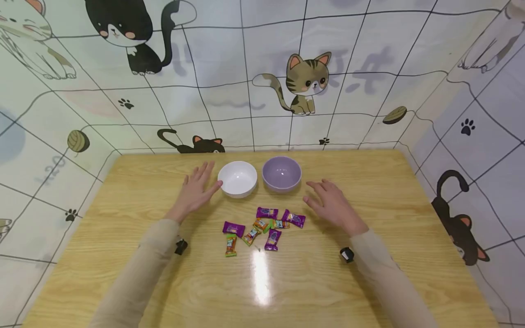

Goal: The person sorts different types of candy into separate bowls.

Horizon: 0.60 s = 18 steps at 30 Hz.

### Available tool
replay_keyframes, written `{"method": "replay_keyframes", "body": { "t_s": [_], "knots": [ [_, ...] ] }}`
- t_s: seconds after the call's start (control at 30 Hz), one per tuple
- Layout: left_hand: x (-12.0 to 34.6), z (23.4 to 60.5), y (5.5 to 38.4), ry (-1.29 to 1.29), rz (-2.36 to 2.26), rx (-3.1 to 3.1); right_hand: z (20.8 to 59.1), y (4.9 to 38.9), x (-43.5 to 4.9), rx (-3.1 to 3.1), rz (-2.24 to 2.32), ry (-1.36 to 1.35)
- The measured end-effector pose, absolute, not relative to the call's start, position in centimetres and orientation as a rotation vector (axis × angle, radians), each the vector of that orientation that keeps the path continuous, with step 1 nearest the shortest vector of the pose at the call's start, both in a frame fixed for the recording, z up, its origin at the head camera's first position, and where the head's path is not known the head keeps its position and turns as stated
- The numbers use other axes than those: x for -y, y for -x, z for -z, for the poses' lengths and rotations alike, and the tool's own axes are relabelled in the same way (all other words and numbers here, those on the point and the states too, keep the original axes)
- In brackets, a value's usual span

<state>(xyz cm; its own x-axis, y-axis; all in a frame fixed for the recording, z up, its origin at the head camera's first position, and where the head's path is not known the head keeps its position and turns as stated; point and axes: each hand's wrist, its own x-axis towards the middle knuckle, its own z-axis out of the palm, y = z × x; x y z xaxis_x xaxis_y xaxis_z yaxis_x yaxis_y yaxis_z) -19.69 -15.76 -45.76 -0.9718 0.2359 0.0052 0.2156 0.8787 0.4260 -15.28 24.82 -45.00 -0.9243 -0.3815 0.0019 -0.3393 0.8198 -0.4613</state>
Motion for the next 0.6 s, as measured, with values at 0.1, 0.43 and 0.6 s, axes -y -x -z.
{"method": "replay_keyframes", "body": {
  "t_s": [0.1, 0.43, 0.6],
  "knots": [
    [15.4, 45.9, 19.9, -0.448, -0.733, -2.958, 45.1, 14.6, -24.5, -2.851, 0.784, 0.626],
    [13.7, 46.4, 20.8, -0.538, -0.819, -2.89, 45.2, 13.3, -22.9, -2.774, 0.881, 0.73],
    [12.9, 46.7, 21.4, -0.517, -0.842, -2.869, 45.5, 12.9, -22.6, -2.733, 0.923, 0.751]
  ]
}}
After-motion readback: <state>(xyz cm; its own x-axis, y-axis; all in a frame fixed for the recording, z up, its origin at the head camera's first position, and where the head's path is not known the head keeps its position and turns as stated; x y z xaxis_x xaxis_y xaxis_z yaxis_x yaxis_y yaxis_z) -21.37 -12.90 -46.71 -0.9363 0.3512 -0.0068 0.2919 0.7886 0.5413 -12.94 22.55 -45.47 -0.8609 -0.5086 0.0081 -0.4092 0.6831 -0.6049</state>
